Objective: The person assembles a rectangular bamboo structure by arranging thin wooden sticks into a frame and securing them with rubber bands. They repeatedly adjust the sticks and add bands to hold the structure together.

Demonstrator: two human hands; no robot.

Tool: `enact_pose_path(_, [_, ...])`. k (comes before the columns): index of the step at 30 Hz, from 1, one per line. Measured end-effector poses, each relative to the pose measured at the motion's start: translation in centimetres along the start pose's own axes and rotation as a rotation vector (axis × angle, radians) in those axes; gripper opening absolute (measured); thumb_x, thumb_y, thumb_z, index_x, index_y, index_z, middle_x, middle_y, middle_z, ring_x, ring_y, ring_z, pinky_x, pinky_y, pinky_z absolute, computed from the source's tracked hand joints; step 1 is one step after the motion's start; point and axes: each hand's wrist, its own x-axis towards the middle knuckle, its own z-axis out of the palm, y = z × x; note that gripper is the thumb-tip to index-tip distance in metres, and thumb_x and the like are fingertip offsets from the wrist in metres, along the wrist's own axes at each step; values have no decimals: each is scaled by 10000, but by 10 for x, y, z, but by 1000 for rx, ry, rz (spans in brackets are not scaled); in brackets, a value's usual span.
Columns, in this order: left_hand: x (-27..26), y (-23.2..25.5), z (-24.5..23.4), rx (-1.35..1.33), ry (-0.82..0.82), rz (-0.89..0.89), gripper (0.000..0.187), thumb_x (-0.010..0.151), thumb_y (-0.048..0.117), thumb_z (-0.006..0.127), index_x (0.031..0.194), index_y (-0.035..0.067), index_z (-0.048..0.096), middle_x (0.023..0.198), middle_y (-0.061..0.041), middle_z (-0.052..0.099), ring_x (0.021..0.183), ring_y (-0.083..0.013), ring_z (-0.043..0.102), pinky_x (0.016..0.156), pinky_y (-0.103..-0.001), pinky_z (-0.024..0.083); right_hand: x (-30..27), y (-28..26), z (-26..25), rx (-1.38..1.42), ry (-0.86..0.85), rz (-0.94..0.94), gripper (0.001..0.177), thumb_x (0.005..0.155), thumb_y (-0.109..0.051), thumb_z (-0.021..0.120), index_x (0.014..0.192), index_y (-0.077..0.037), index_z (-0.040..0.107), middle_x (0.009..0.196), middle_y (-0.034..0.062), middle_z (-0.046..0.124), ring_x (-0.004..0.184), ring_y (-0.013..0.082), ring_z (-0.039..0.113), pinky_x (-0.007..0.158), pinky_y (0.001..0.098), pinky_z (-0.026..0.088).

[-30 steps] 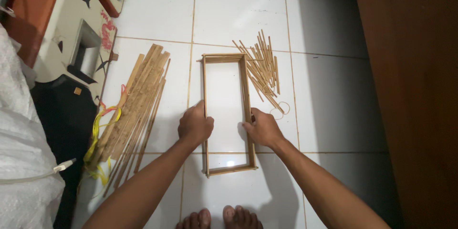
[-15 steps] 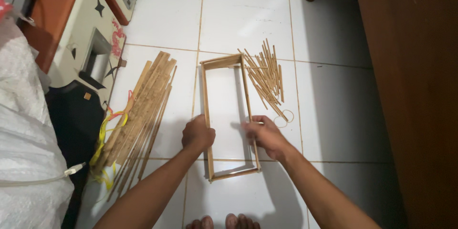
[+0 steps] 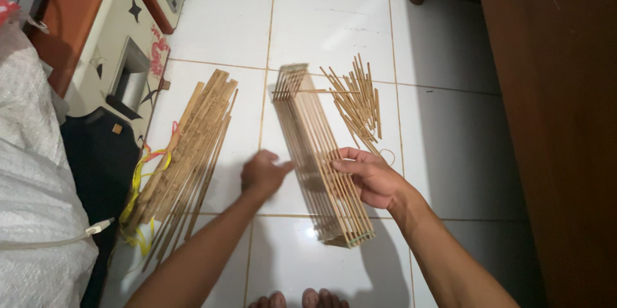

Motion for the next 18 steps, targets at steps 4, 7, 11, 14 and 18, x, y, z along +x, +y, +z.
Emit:
enact_pose_path(4, [31, -18, -13, -50, 283, 337, 736, 651, 406, 923, 1220, 71, 600, 1098, -129, 696, 1014, -264, 675, 863, -413, 551, -7, 1, -8, -98, -58, 51, 140, 954, -84, 676, 1077, -30, 635, 903, 49, 710, 755, 118, 679, 708, 277, 589])
enact_pose_path(7, [52, -22, -25, 117, 307, 480, 737, 691, 347, 908, 1278, 65, 563, 1086, -130, 667, 999, -291, 643, 870, -429, 519, -12, 1, -15, -137, -142, 71, 117, 960, -34, 682, 1067, -25, 636, 892, 44, 717, 754, 104, 681, 698, 261, 575])
enact_pose_path(11, [62, -25, -31, 116, 317, 417, 631, 714, 351, 882, 1210, 56, 627, 1058, -131, 651, 960, -295, 638, 860, -441, 506, -19, 3, -21, -180, -216, 130, 162, 927, -2, 676, 1087, -12, 647, 920, 60, 742, 794, 108, 706, 724, 260, 590])
enact_pose_path(14, [64, -26, -32, 169, 244, 333, 453, 767, 391, 867, 1053, 73, 717, 1020, -120, 691, 1006, -302, 642, 899, -450, 499, -21, 4, -23, -203, -218, 182, 193, 919, -1, 676, 1108, -12, 640, 951, 62, 751, 817, 104, 713, 726, 254, 589])
enact_pose_path(18, [63, -27, -24, 121, 252, 278, 326, 795, 380, 840, 968, 112, 774, 993, -122, 732, 982, -325, 674, 892, -460, 516, -19, 5, -24, -249, -207, 214, 210, 920, -7, 676, 1124, -8, 628, 974, 58, 753, 832, 101, 719, 734, 243, 591])
